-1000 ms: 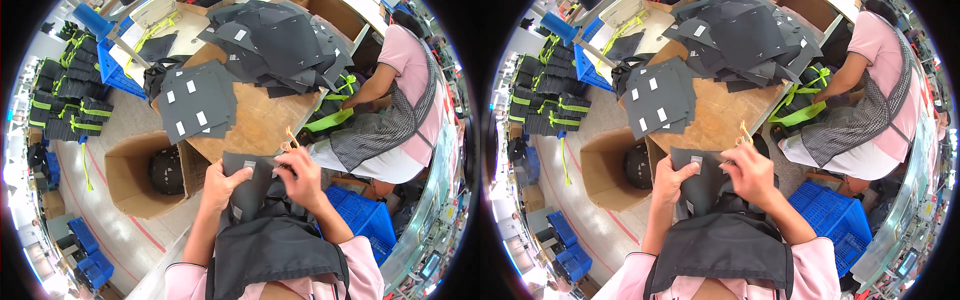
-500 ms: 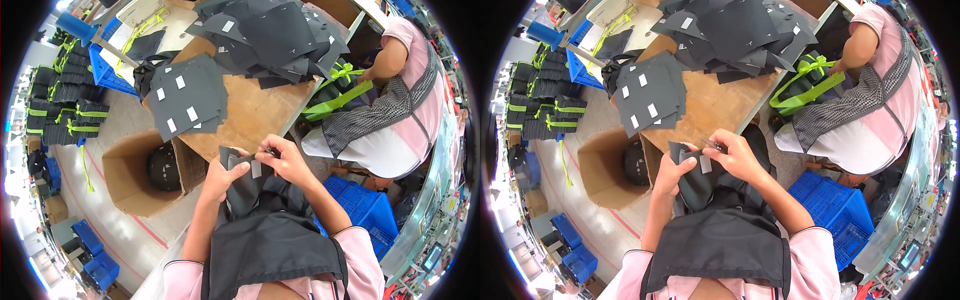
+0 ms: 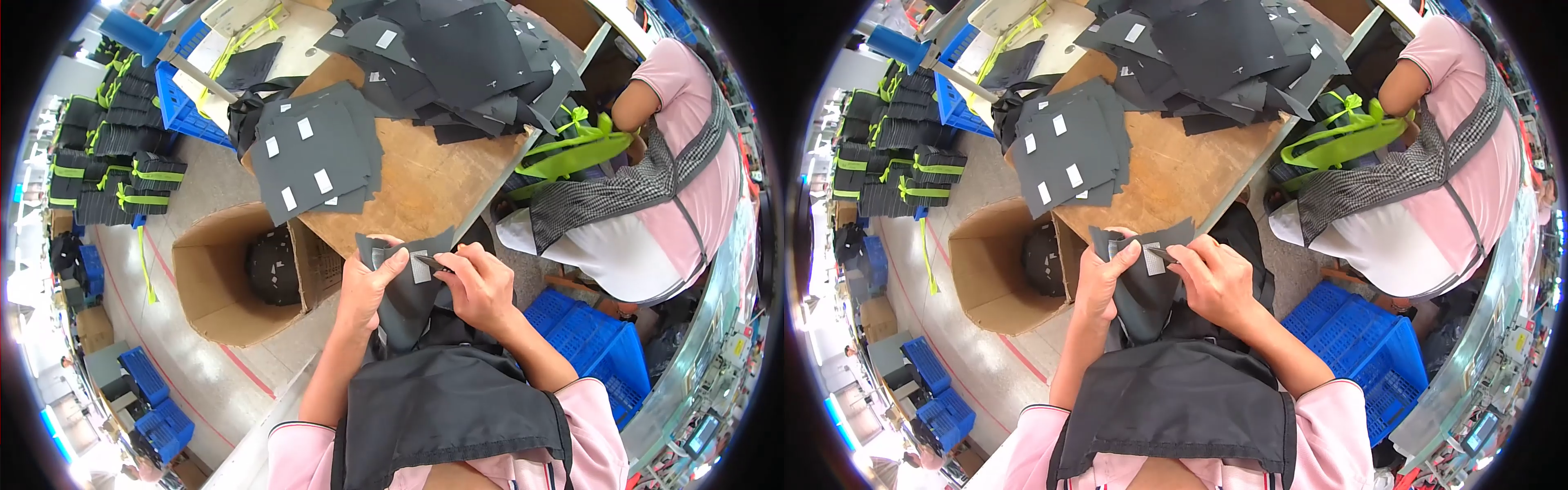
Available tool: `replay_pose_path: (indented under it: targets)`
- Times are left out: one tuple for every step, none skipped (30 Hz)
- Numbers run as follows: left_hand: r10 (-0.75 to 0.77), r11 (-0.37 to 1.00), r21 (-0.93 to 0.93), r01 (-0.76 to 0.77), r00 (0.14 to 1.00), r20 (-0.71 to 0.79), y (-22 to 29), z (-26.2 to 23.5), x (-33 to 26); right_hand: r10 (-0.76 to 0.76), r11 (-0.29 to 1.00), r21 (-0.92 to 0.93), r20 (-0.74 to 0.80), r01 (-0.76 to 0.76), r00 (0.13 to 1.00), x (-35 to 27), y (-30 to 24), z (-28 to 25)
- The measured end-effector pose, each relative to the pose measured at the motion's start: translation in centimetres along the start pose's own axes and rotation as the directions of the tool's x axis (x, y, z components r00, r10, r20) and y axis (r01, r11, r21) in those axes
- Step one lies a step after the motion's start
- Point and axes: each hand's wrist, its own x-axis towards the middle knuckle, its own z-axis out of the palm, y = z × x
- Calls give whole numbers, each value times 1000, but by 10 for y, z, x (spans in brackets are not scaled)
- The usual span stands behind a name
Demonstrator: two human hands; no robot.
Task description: Inspecting and stacking grey fabric components with attached velcro pieces at a workshop station.
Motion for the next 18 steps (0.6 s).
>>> replay_pose_path:
  targets:
    - [17,1000,19,-17,1000,-15,0,0,-1,-3,1000,1,0,3,1000,-2,1,1]
    - [35,999,38,-34,999,-29,1,0,-1,-20,1000,-23,-36,19,999,-6,3,1]
    - [35,999,37,-34,999,-32,1,0,-2,-37,998,-46,-70,34,997,-9,4,2]
    - [34,999,31,-33,999,-35,2,1,-3,-38,998,-43,-69,35,997,-10,2,1]
    - [33,999,26,-32,999,-37,2,1,-3,-12,999,-43,-47,10,999,-12,-1,-1]
    - [33,999,25,-32,999,-35,2,2,-3,14,999,-46,-27,-16,1000,-12,-2,-3]
    - [38,998,45,-36,999,-37,2,2,-3,20,999,-37,-33,-21,999,-12,-2,-1]
    - [42,997,66,-40,998,-39,3,3,-3,19,999,-38,-34,-20,999,-10,-3,-1]
    - [42,997,65,-40,998,-39,3,3,-3,44,999,-28,-16,-44,999,-7,-4,0]
    - [41,998,54,-39,998,-40,3,4,-2,68,998,-18,2,-68,998,-5,-5,0]
    - [40,998,44,-38,998,-41,4,4,-1,67,998,-18,2,-67,998,-2,-5,2]
    - [43,998,43,-42,998,-42,4,3,-1,59,998,-13,6,-59,998,0,-5,2]
    - [51,998,45,-49,998,-41,4,3,0,51,999,-9,10,-51,999,3,-5,2]
    - [59,997,47,-58,998,-38,4,2,1,47,999,-11,6,-47,999,4,-6,1]
    - [72,996,48,-71,997,-33,5,1,3,49,999,-16,14,-48,999,5,-5,1]
    - [63,996,70,-60,997,-43,5,1,4,50,999,-23,20,-49,999,7,-5,0]
    - [56,995,91,-52,997,-50,5,1,4,66,997,-34,22,-65,998,5,-8,-2]
    - [74,983,171,-59,994,-82,4,-1,7,60,998,-32,12,-60,998,1,-4,0]
